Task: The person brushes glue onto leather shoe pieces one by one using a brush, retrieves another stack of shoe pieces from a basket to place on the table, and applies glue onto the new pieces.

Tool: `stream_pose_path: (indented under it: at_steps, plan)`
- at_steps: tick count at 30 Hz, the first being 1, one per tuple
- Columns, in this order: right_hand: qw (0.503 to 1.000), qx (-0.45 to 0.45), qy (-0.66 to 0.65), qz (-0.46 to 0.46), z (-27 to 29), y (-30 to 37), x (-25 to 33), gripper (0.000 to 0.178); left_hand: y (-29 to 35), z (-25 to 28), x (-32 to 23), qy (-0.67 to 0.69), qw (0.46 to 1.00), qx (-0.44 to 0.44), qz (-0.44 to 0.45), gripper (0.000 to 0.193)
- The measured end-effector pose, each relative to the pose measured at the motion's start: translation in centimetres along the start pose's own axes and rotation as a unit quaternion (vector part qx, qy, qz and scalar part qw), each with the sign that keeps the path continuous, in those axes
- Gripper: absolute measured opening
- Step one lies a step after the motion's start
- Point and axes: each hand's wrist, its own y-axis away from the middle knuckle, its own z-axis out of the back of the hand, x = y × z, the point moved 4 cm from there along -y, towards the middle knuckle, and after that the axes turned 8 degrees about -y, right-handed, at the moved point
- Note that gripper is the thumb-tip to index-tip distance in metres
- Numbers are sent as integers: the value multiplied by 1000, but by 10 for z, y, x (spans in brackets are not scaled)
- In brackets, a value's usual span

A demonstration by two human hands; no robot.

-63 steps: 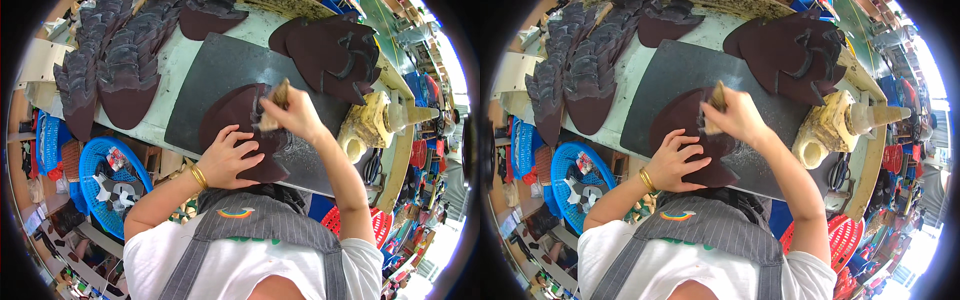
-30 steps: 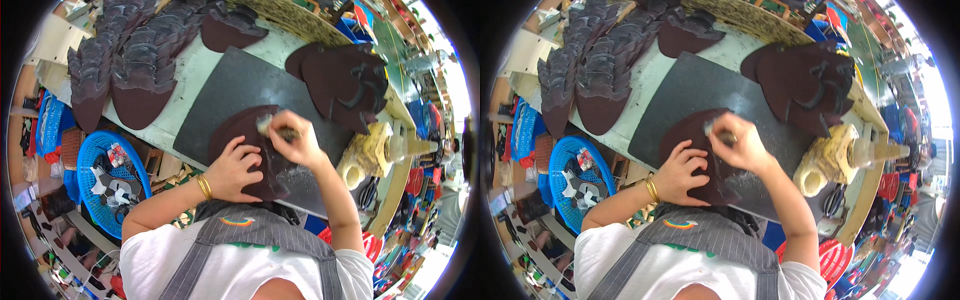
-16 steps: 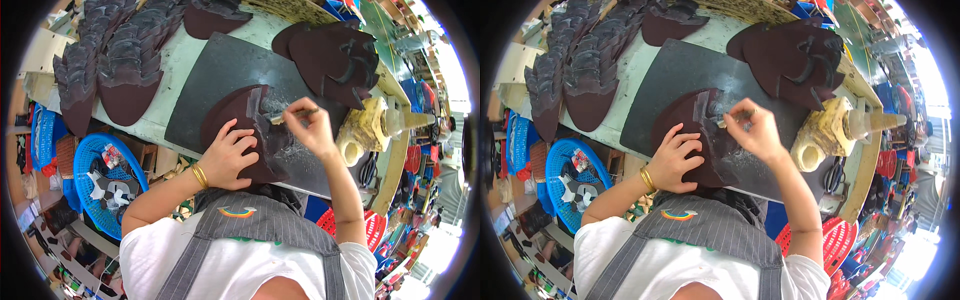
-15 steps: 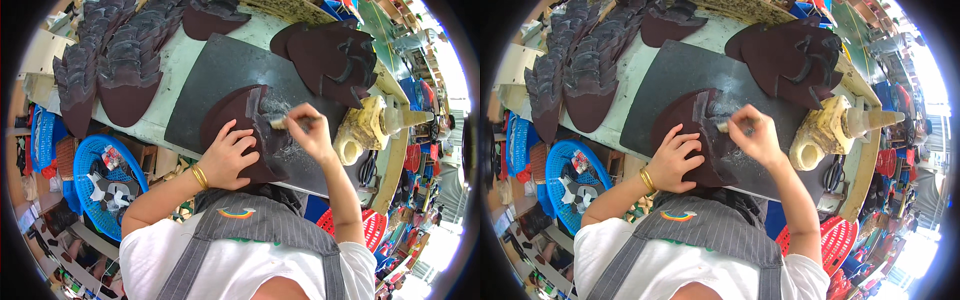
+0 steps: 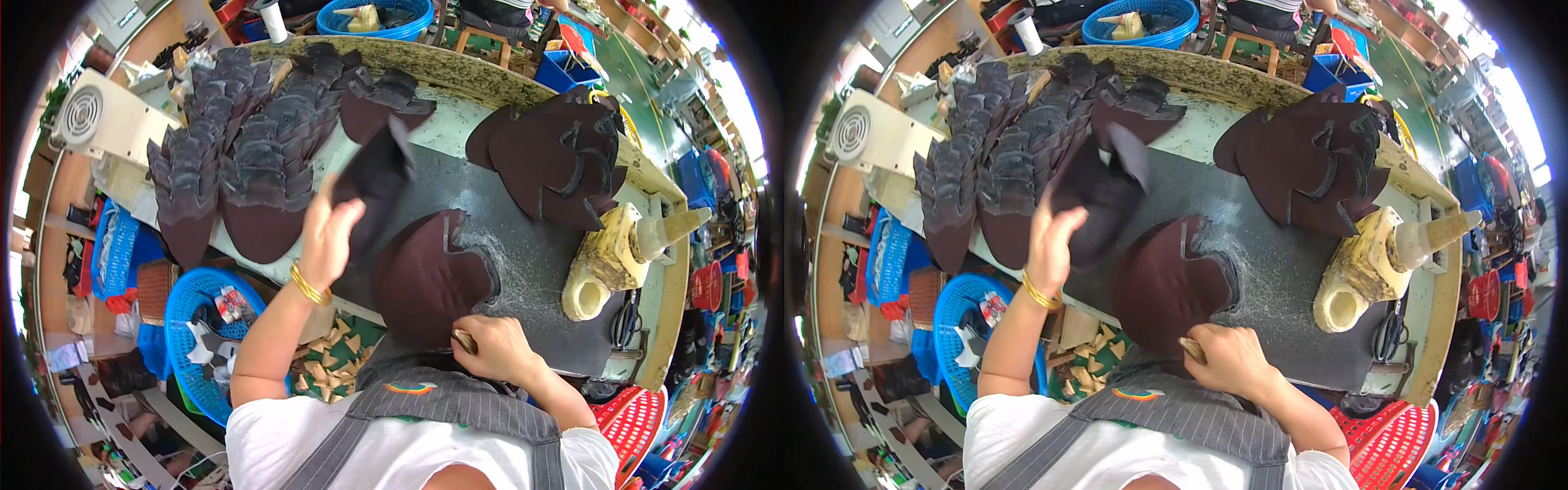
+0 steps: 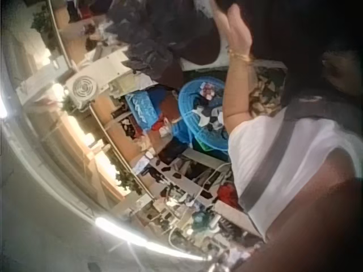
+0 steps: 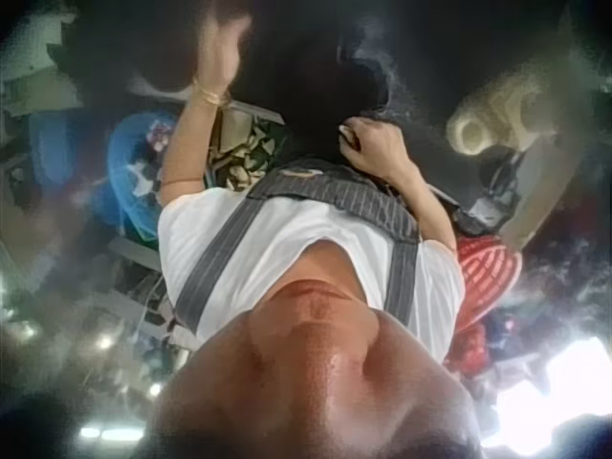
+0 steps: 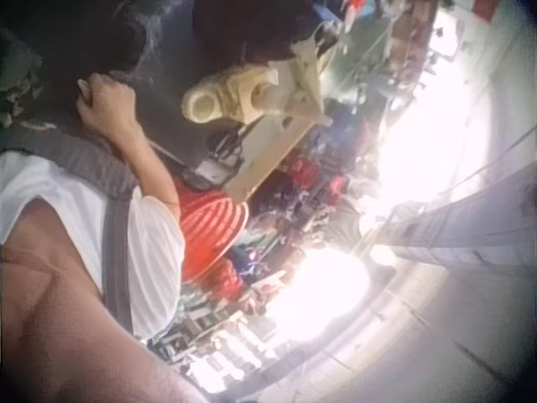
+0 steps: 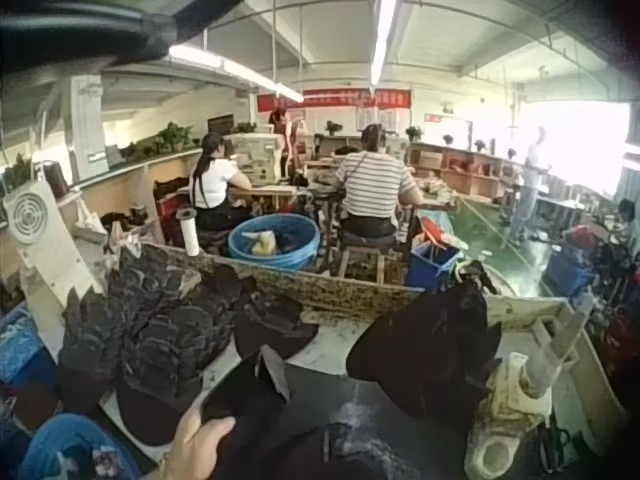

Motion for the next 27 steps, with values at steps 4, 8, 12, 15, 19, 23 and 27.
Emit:
stream_pose_path:
  at_steps: [4, 8, 12, 15, 19, 23, 27]
  plan:
    - [985, -162, -41, -49, 55, 26, 2, 19, -73, -9, 10, -309, 908, -145, -245, 18]
    - [881, -435, -167, -86, 115, 66, -27, 11, -148, -37, 71, -566, 808, -73, -148, 18]
    - [785, -560, -163, -206, 146, 109, -71, 9, -120, -86, 54, -498, 801, -20, -332, 49]
    - [804, -537, -134, -218, 134, 103, -102, 14, -26, -105, 6, -385, 839, 232, -307, 74]
    - [809, -489, -182, -271, 139, 86, -123, 20, 68, -106, 2, -375, 752, 468, -273, 107]
    - [774, -455, -392, -201, 137, 76, -113, 22, 90, -113, 17, -383, 759, 440, -289, 105]
    - [869, -315, -341, -171, 96, -17, -76, 26, 92, -118, 16, -373, 786, 390, -302, 96]
